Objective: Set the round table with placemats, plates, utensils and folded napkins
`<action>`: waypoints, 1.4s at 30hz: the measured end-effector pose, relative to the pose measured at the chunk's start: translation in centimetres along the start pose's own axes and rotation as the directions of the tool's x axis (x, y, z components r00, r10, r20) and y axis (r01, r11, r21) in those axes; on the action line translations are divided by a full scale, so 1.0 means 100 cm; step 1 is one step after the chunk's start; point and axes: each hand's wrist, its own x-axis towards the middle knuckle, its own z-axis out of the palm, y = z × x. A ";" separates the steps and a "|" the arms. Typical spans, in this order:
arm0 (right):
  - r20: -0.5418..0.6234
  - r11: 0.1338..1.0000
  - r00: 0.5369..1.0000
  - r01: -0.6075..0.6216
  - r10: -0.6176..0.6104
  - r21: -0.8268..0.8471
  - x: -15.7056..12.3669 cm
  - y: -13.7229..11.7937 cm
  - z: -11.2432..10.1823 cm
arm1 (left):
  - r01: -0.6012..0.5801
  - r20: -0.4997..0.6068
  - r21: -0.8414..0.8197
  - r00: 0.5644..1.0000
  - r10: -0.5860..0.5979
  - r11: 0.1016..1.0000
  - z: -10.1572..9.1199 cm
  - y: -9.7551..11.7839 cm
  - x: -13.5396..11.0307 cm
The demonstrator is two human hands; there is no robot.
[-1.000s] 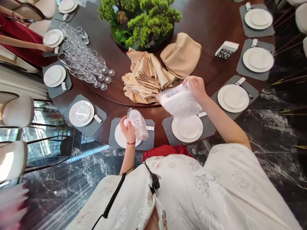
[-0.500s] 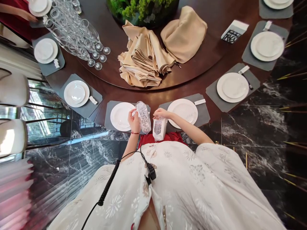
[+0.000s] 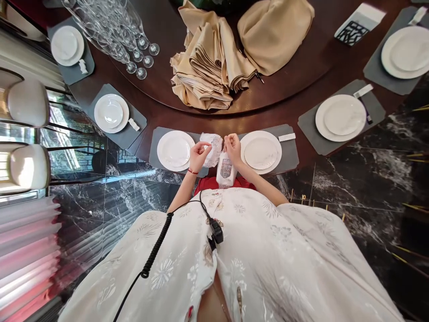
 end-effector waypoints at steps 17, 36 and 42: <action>0.200 0.843 0.958 0.276 -0.205 -0.461 -0.111 0.046 -0.082 | -0.221 0.565 0.347 0.825 -0.015 0.911 0.012 -0.009 -0.057; 0.424 0.768 0.894 0.373 -0.146 -0.521 -0.112 0.024 -0.044 | -0.344 0.647 0.363 0.762 0.032 0.866 0.011 -0.021 -0.077; 0.555 0.928 0.827 0.272 -0.089 -0.256 -0.102 0.018 -0.046 | -0.176 0.746 0.087 0.663 0.053 0.981 0.012 -0.020 -0.060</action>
